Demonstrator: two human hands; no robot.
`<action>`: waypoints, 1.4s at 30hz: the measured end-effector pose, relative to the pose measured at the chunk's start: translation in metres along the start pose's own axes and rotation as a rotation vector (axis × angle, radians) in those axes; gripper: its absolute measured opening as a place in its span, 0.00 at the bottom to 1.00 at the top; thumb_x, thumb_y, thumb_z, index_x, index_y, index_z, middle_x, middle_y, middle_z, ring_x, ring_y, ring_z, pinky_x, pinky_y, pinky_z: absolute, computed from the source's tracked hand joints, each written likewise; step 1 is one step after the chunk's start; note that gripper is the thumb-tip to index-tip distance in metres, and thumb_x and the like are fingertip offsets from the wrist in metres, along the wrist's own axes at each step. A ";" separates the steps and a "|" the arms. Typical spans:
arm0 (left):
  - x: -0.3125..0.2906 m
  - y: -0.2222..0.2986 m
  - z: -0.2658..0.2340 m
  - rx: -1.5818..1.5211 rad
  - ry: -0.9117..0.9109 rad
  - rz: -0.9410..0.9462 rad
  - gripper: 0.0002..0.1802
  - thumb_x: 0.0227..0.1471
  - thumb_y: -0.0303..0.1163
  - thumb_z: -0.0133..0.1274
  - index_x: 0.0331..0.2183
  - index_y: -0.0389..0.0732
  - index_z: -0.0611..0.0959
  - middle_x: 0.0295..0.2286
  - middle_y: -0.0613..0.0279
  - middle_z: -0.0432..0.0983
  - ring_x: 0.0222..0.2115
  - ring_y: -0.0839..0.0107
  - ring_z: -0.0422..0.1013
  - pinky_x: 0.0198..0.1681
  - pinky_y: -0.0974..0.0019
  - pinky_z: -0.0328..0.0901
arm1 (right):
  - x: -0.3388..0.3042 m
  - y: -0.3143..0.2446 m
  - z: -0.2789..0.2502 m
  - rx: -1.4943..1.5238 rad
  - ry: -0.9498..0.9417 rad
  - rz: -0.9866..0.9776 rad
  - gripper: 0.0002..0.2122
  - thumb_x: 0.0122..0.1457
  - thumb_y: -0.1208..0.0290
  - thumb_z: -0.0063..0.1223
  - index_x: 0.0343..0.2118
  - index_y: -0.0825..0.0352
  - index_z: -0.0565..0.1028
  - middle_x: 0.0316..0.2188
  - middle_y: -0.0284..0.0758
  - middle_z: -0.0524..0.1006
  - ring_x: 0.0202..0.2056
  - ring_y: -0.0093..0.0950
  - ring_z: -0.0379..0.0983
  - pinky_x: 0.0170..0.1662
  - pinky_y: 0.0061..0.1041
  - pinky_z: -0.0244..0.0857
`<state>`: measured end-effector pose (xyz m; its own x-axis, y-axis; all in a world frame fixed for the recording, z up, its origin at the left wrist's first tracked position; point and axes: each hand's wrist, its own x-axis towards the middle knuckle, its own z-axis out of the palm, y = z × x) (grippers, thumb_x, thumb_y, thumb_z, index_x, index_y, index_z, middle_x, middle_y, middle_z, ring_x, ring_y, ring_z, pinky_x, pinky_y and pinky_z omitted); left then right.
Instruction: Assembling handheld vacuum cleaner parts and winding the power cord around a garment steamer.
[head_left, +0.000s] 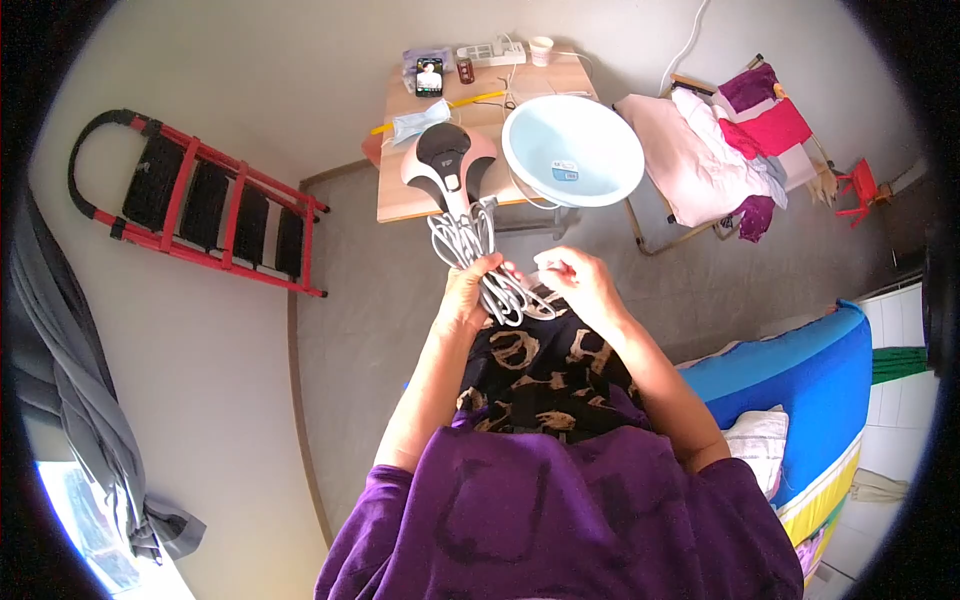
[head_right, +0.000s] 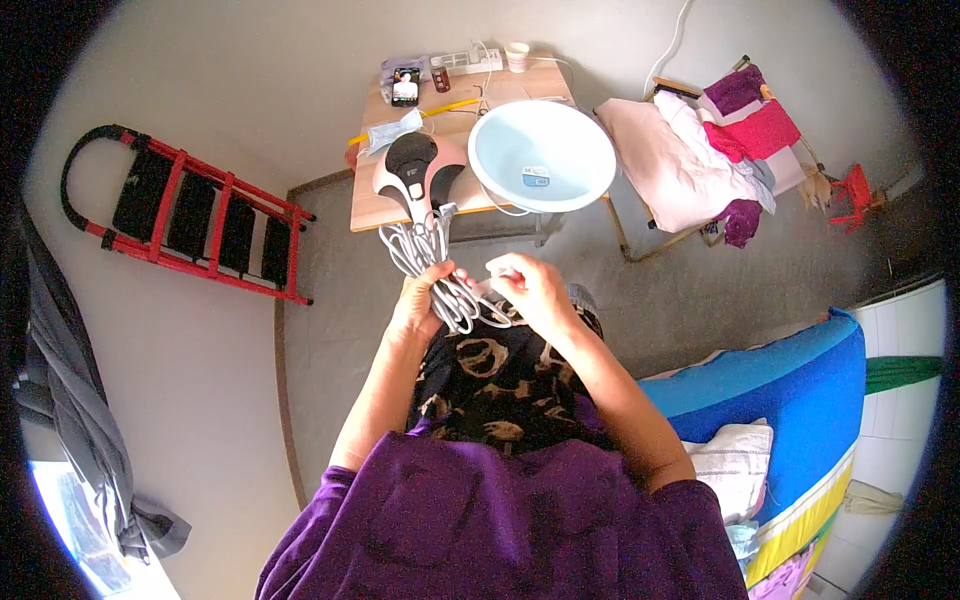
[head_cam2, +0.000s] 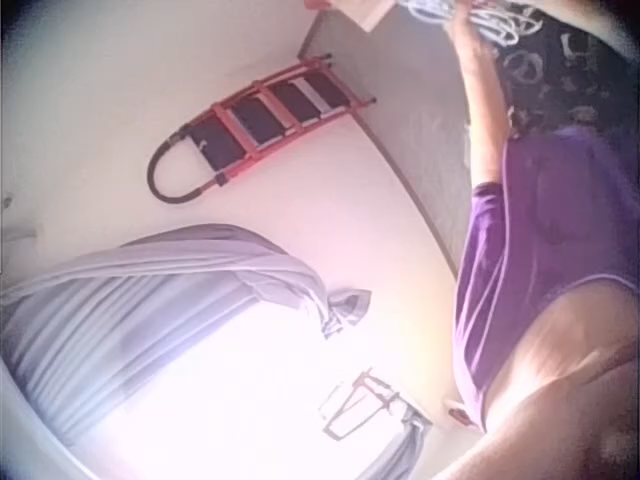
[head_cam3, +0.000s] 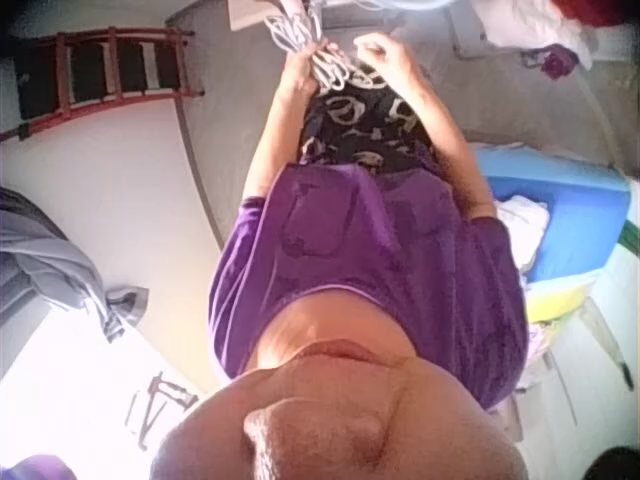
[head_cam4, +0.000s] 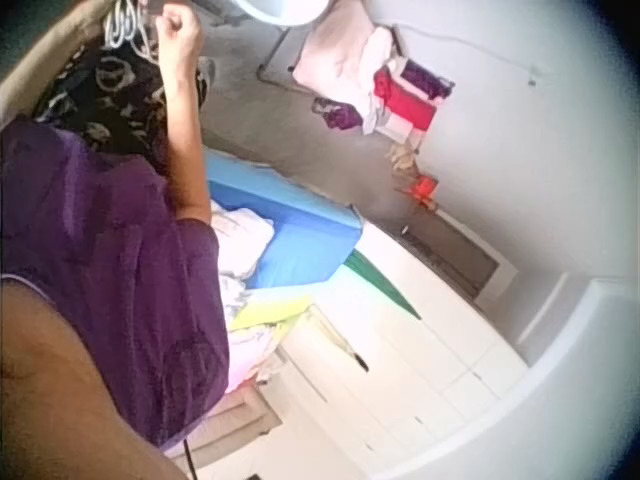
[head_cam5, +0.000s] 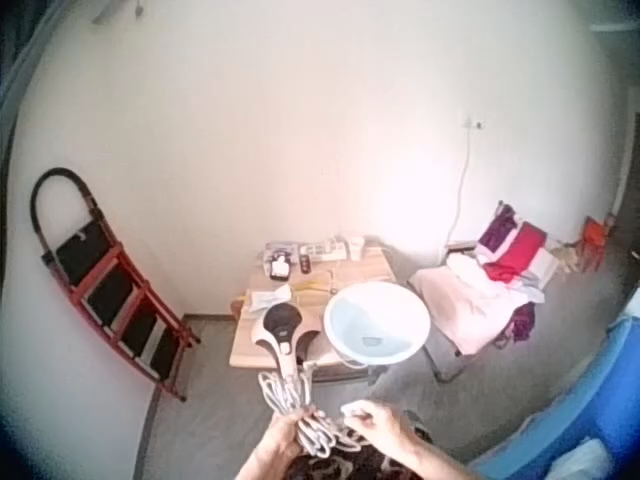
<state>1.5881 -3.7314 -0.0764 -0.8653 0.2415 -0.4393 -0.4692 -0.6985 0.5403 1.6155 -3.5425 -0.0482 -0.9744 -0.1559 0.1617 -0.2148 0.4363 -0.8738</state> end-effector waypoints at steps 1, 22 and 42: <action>0.001 0.000 0.000 0.014 0.015 0.004 0.09 0.41 0.22 0.57 0.28 0.33 0.73 0.21 0.53 0.74 0.22 0.61 0.74 0.27 0.57 0.73 | 0.001 0.002 -0.001 0.249 -0.032 0.084 0.08 0.54 0.79 0.53 0.38 0.69 0.73 0.29 0.34 0.75 0.29 0.21 0.72 0.33 0.19 0.67; -0.005 -0.002 0.005 0.248 -0.125 0.017 0.18 0.39 0.23 0.59 0.35 0.32 0.73 0.25 0.53 0.76 0.22 0.62 0.75 0.26 0.61 0.73 | 0.012 -0.004 0.007 0.450 0.031 -0.051 0.06 0.58 0.81 0.44 0.38 0.71 0.71 0.24 0.32 0.74 0.24 0.18 0.69 0.31 0.17 0.64; -0.017 -0.007 0.019 0.186 -0.100 0.097 0.14 0.41 0.20 0.57 0.33 0.30 0.73 0.24 0.53 0.75 0.22 0.60 0.75 0.28 0.58 0.75 | -0.014 -0.015 0.008 0.052 0.290 -0.002 0.07 0.51 0.79 0.54 0.34 0.66 0.71 0.28 0.34 0.73 0.26 0.24 0.73 0.30 0.21 0.67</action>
<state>1.6030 -3.7184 -0.0591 -0.9169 0.2512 -0.3103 -0.3992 -0.5876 0.7038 1.6331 -3.5541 -0.0411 -0.9537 0.1064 0.2813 -0.2204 0.3891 -0.8944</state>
